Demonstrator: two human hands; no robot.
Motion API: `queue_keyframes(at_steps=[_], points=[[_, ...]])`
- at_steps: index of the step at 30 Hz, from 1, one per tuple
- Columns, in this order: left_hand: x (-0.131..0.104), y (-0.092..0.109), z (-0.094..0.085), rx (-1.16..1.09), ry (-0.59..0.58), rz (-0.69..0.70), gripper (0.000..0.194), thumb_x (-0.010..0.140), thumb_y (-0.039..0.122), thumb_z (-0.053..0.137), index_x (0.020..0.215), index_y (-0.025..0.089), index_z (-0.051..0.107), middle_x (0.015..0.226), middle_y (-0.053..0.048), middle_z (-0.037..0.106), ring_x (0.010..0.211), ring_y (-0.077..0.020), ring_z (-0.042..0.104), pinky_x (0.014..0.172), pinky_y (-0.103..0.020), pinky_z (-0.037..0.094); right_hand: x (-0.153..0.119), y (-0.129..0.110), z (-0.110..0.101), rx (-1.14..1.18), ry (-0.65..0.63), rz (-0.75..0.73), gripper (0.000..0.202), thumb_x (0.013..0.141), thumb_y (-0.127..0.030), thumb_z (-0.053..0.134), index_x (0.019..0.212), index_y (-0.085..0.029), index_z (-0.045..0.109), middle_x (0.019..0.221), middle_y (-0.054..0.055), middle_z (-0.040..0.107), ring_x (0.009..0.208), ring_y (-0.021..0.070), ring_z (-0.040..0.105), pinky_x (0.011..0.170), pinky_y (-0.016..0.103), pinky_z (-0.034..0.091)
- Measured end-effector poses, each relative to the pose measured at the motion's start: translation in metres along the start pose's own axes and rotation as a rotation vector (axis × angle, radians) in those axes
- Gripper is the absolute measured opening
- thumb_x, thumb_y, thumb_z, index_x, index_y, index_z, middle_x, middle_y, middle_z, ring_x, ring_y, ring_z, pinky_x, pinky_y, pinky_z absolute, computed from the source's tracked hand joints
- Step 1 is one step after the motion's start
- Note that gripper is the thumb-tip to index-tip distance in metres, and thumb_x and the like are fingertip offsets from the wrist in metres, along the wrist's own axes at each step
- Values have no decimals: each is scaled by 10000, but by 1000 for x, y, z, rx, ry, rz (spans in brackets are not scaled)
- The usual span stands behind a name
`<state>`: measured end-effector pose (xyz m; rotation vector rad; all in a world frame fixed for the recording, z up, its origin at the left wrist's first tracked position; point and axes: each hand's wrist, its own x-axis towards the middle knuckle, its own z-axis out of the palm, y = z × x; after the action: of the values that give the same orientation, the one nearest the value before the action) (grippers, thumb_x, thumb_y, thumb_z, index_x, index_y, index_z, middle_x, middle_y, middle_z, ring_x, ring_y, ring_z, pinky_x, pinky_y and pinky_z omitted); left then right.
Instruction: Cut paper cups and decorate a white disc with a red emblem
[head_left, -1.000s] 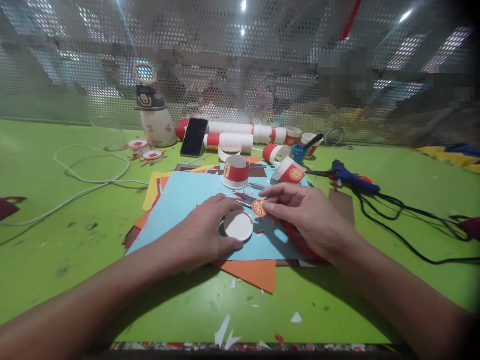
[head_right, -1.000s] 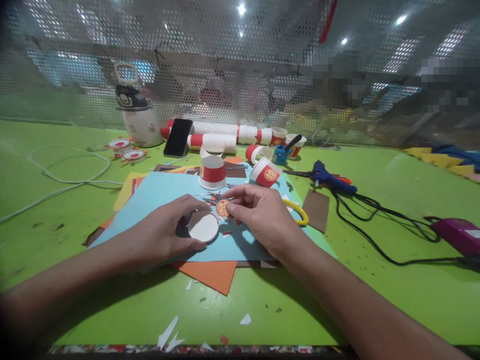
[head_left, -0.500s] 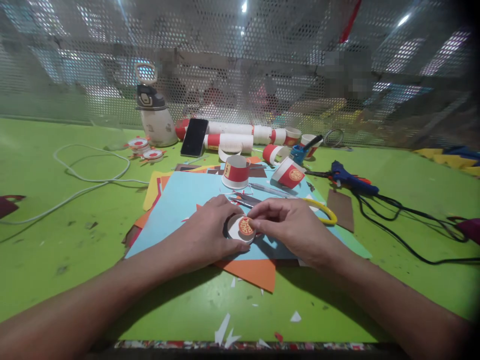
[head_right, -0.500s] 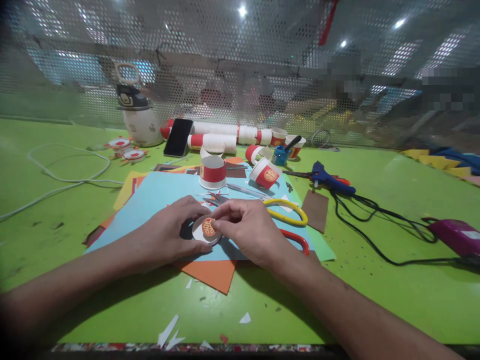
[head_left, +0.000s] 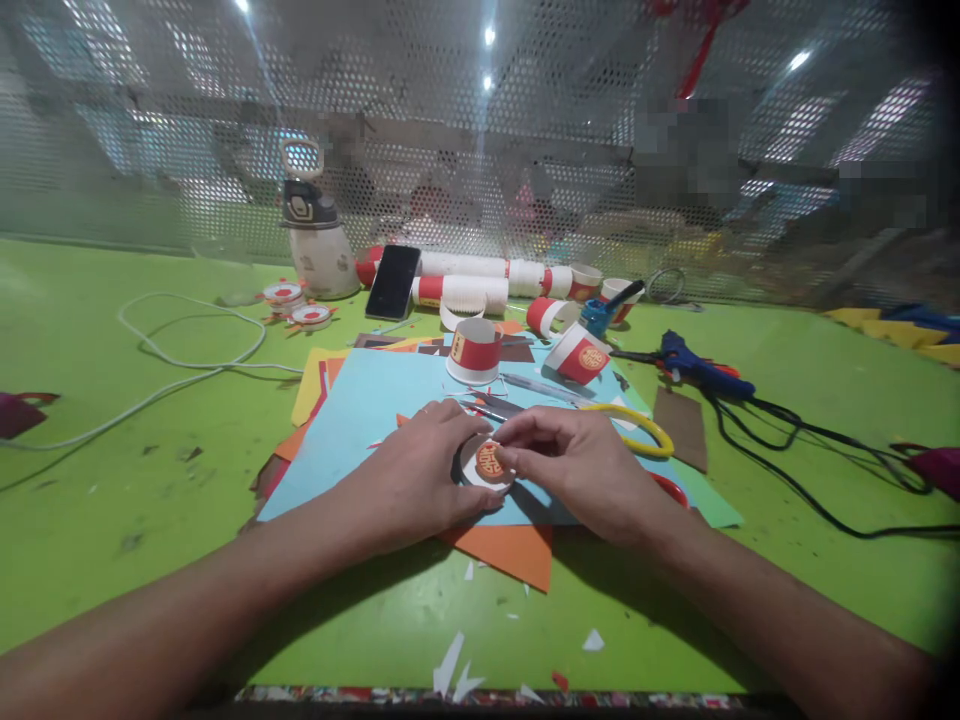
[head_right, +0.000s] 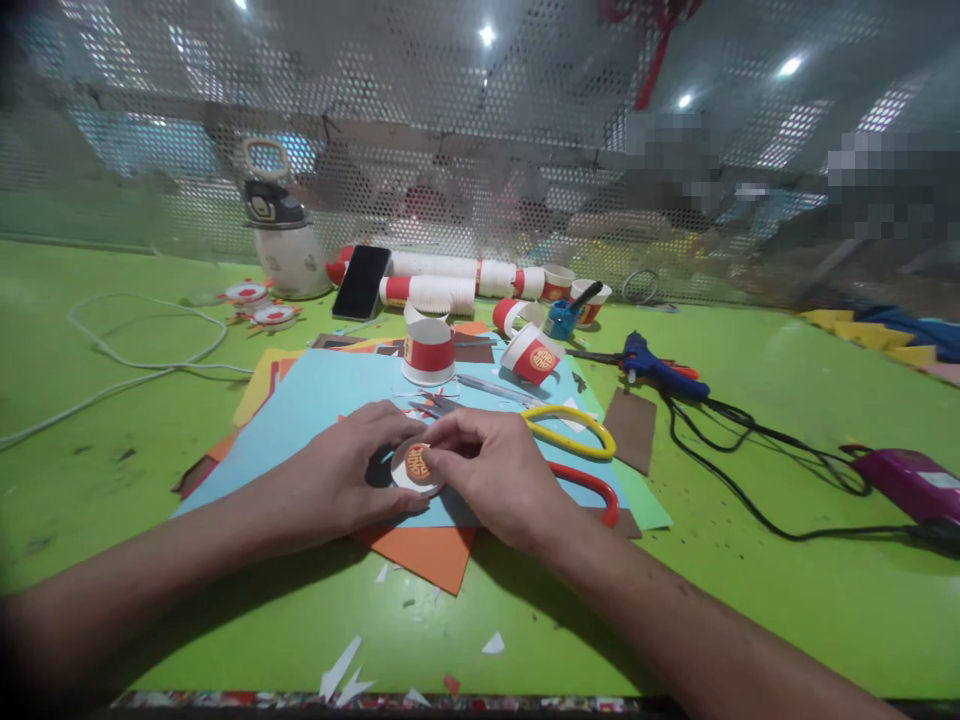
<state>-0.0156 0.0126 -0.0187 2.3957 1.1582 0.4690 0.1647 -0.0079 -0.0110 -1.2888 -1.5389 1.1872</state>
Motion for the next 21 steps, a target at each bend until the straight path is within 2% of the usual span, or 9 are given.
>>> queue_keyframes(at_steps=[4, 6, 11, 13, 17, 21], points=[[-4, 6, -2, -1, 60, -10, 451, 813, 434, 622, 1202, 213, 572, 1085, -86, 564, 1026, -276, 518, 866, -429, 446, 1, -1, -3, 65, 50, 15, 77, 727, -152, 675, 795, -184, 661, 674, -15, 672, 634, 145, 641, 619, 285, 514], [-6, 6, -1, 24, 189, 67, 428, 860, 400, 576, 1241, 205, 545, 1133, -101, 554, 1078, -274, 505, 905, -435, 434, 1, -2, -2, 96, 58, 25, 128, 727, -127, 664, 843, -178, 647, 631, -32, 646, 594, 138, 632, 597, 281, 511], [-6, -2, 3, 124, 291, 282, 210, 913, 324, 517, 1031, 196, 634, 1018, -90, 618, 938, -252, 562, 811, -415, 467, 2, -5, 1, 146, 74, 17, 264, 711, -73, 661, 956, -163, 624, 575, -73, 589, 537, 111, 584, 576, 250, 480], [-6, -4, 3, 138, 318, 314, 203, 920, 314, 505, 992, 189, 648, 972, -88, 635, 903, -245, 583, 772, -392, 486, 2, -5, 1, 158, 70, 14, 277, 708, -51, 652, 962, -156, 620, 570, -75, 584, 527, 103, 570, 551, 230, 454], [-5, -2, 2, 168, 383, 350, 260, 916, 336, 502, 1040, 167, 656, 914, -94, 653, 840, -241, 619, 736, -373, 515, 2, -6, 2, 178, 48, 12, 266, 712, -21, 637, 946, -147, 627, 585, -66, 590, 531, 93, 563, 553, 222, 456], [-3, -2, 4, 175, 460, 382, 282, 921, 363, 481, 1025, 177, 665, 867, -78, 671, 793, -222, 644, 706, -332, 528, 2, -3, 5, 163, 50, 2, 217, 726, -47, 661, 916, -153, 653, 595, -58, 603, 524, 89, 557, 549, 222, 461]])
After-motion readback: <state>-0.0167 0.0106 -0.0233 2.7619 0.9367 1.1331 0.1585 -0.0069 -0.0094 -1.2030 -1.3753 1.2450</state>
